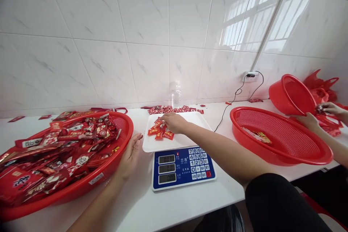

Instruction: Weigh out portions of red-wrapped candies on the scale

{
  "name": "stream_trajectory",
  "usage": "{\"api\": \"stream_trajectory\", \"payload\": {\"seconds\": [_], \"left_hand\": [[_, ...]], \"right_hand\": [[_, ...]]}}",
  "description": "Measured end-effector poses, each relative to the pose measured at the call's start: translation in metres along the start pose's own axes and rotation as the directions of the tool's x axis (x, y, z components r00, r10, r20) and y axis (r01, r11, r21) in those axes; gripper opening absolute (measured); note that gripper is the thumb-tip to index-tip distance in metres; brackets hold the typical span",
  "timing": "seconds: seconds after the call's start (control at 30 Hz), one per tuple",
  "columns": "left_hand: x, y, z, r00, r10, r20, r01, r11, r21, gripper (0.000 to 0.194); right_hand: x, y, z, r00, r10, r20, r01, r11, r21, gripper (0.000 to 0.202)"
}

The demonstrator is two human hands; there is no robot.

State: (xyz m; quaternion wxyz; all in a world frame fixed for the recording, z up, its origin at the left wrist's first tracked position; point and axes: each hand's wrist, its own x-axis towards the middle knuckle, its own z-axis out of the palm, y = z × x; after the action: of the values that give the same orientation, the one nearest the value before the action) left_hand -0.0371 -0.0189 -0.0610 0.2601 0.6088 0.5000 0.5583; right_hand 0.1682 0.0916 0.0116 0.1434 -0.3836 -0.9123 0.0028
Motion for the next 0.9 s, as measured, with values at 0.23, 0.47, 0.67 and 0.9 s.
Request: {"api": "stream_trajectory", "payload": {"seconds": [0.23,0.47,0.67,0.9], "left_hand": [[0.001,-0.002,-0.002,0.999,-0.032,0.005,0.032,0.999,-0.013,0.039],[0.000,0.000,-0.004,1.000,-0.030,0.007,0.030,1.000,0.007,0.044],[0.002,-0.001,-0.001,1.000,-0.012,0.010,0.011,0.999,0.047,0.053],[0.002,-0.002,0.005,1.000,0.022,-0.005,-0.022,0.999,0.045,0.049]], "right_hand": [[0.051,0.004,0.012,0.992,-0.011,0.126,0.008,1.000,0.019,0.042],[0.030,0.011,-0.006,0.990,0.117,0.084,-0.128,0.983,0.133,0.043],[-0.015,0.023,-0.020,0.967,0.245,0.076,-0.255,0.942,0.217,0.038],[-0.041,0.027,-0.011,0.967,0.243,0.071,-0.253,0.938,0.239,0.039]]}}
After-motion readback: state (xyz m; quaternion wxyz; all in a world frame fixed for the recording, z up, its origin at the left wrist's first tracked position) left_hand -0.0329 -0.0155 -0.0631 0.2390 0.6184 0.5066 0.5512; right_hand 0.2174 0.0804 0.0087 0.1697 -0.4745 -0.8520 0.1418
